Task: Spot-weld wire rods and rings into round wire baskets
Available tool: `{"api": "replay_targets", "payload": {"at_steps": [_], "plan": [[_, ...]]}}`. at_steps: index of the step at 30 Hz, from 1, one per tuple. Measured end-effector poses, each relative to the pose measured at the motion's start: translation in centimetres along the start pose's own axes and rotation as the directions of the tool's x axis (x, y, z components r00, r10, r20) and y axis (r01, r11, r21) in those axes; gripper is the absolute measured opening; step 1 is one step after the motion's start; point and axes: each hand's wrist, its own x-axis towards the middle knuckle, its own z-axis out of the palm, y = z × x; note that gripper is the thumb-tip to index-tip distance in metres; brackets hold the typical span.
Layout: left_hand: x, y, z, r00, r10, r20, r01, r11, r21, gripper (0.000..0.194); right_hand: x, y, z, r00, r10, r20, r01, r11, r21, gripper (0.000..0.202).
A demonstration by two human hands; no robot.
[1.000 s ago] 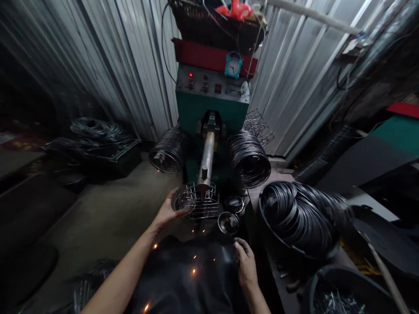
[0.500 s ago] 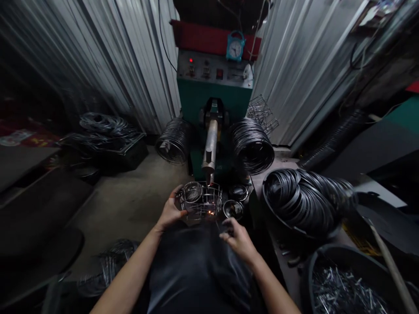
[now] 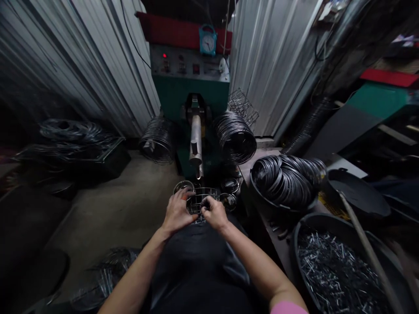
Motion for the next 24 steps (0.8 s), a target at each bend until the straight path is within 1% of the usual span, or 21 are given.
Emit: {"api": "replay_targets", "payload": {"at_steps": [2,4,6,8,10,16,20,24], "plan": [[0.0,-0.1,0.0,1.0,-0.013,0.018,0.013,1.0,-0.023,0.063,-0.2,0.3,-0.4,0.992,-0.064,0.104,0.061,0.998,0.034,0.016],[0.1,-0.2,0.0,0.999,-0.026,0.039,0.028,0.998,-0.049,0.064,-0.1,0.6,-1.1,0.968,-0.14,0.209,0.14,0.99,0.014,0.019],[0.2,-0.4,0.0,0.998,-0.035,0.048,0.038,0.997,-0.066,0.064,0.1,0.6,-1.8,0.935,-0.208,0.286,0.226,0.974,-0.03,0.02],[0.4,-0.5,0.0,0.998,-0.042,0.047,0.046,0.996,-0.076,0.064,0.3,0.6,-2.3,0.907,-0.254,0.334,0.295,0.952,-0.077,0.024],[0.5,-0.6,0.0,0.998,-0.048,0.047,0.052,0.995,-0.088,0.064,0.4,0.6,-2.4,0.896,-0.275,0.347,0.331,0.937,-0.113,0.029],[1.1,-1.3,0.1,0.999,-0.033,0.041,0.037,0.993,-0.113,0.064,0.9,0.9,-1.6,0.894,-0.299,0.334,0.368,0.915,-0.165,0.023],[1.5,-2.0,0.4,0.999,-0.045,0.026,0.047,0.991,-0.122,0.062,1.3,1.3,-1.2,0.893,-0.324,0.312,0.391,0.902,-0.183,0.024],[1.9,-2.9,0.6,0.999,-0.039,0.004,0.039,0.99,-0.138,0.062,1.9,1.6,-0.8,0.883,-0.347,0.315,0.419,0.886,-0.199,0.024]]}}
